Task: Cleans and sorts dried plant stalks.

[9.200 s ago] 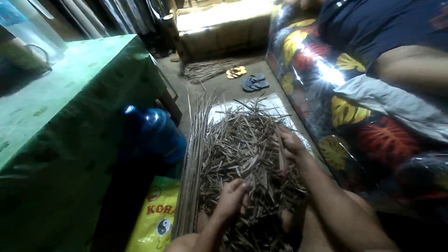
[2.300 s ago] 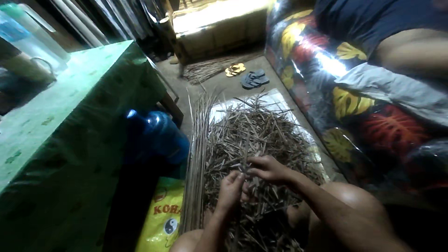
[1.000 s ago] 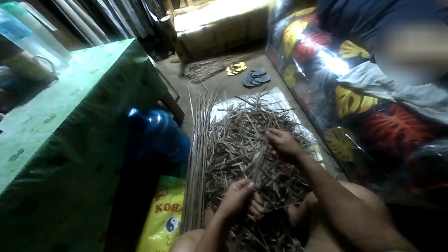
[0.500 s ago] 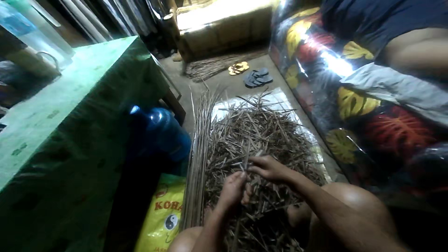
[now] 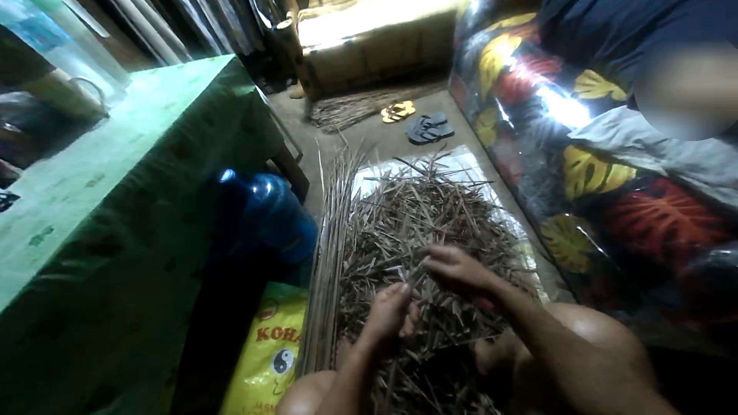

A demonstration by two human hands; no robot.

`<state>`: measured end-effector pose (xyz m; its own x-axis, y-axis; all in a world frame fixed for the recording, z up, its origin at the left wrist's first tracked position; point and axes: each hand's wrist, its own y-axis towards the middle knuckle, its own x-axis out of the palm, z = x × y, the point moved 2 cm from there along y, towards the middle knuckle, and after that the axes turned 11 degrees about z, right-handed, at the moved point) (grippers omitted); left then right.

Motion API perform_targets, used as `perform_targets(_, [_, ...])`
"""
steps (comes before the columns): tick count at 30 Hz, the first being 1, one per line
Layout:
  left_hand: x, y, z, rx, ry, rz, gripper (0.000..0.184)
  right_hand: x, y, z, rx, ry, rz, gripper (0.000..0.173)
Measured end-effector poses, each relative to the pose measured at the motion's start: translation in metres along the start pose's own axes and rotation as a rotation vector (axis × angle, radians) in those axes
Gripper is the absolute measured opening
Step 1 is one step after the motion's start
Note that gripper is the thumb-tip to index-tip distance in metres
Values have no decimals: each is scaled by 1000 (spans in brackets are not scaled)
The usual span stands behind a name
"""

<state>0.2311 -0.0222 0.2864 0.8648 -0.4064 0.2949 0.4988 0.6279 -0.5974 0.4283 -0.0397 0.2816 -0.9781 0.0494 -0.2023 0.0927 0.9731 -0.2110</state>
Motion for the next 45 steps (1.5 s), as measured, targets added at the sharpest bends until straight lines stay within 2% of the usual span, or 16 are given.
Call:
perform_targets(3, [0, 1, 0, -15, -26, -10, 37, 19, -3, 5, -110, -78, -80, 30])
perform_targets(7, [-1, 3, -1, -42, -80, -55, 40, 19, -1, 5, -248, -217, 63, 32])
perform_targets(11, [2, -3, -4, -62, -25, -81, 37, -8, 18, 9, -145, -250, 287, 37])
perform_targets(15, [3, -4, -4, -61, -18, -94, 37, -28, 28, 7, 15, -39, 602, 33])
perform_targets(18, [2, -5, -4, -60, -14, -110, 36, -33, 31, 8, 21, 23, 702, 33])
perform_targets(32, [4, -16, -20, -65, -9, -219, 32, -68, 38, 7, 141, -7, 706, 32])
perform_targets(39, [-1, -23, -26, -74, 43, -285, 32, -103, 38, 17, 201, -8, 858, 34])
perform_targets(42, [-3, -19, -26, -69, 34, -221, 32, -91, 35, 11, 243, 139, 744, 34])
perform_targets(45, [-3, -12, -21, -66, 32, -144, 31, -56, 27, 3, 228, 247, 452, 34])
